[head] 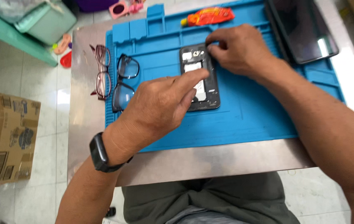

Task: The person uses a small orange tool to pry and lift a white battery from the back of a disassembled smartphone. They then use their fingers to peel off the battery's adhesive backing and continue to adjust the battery within the phone's chassis.

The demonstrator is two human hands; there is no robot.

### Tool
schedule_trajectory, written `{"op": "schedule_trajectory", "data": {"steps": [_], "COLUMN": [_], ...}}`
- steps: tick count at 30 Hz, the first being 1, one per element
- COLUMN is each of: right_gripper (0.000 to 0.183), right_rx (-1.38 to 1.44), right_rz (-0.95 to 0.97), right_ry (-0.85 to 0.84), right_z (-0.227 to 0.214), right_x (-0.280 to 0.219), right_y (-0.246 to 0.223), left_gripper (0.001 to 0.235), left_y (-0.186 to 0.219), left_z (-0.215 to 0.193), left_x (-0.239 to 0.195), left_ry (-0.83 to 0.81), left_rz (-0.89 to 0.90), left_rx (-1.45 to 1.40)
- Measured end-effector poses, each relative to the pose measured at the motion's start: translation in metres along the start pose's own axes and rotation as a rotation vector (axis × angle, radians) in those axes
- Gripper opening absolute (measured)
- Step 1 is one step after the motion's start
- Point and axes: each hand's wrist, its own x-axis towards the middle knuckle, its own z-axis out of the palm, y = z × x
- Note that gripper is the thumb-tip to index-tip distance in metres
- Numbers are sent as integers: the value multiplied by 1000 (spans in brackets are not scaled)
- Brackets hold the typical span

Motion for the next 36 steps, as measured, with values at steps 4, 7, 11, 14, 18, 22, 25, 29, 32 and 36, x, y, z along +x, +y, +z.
{"op": "schedule_trajectory", "data": {"steps": [4, 7, 11, 14, 18, 22, 25, 29, 32, 36], "right_gripper": [27, 24, 20, 20, 21, 20, 21, 22, 22, 20], "right_rx": [-19, -51, -57, -50, -52, -45, -40, -31, -41, -32], "right_rz": [-48, -98, -152, -133, -148, -130, -123, -111, -115, -129], "right_ry": [13, 20, 31, 25, 37, 34, 27, 14, 15, 24], "right_z": [-4, -4, -3, -4, -3, -2, -3, -4, -5, -5], "right_x": [-2, -4, -6, -5, -5, -5, -5, -5, -4, -5], "right_y": [2, 5, 8, 6, 8, 7, 7, 5, 4, 3], "left_gripper": [44, 42, 42, 46, 46, 47, 49, 49, 51, 39], "left_y": [6, 6, 7, 8, 9, 7, 8, 6, -5, 2], "left_z": [-14, -17, -20, -20, -22, -20, -19, -14, 2, 1], "left_x": [0, -1, 1, 1, 2, 2, 3, 3, -2, 3], "left_ry": [-89, -108, -90, -120, -150, -153, -163, -129, -18, 34], "left_rz": [-21, 9, 39, 15, 2, 16, -1, -73, -61, -37], "left_rx": [-142, -194, -240, -260, -287, -289, -268, -114, 141, 165]}}
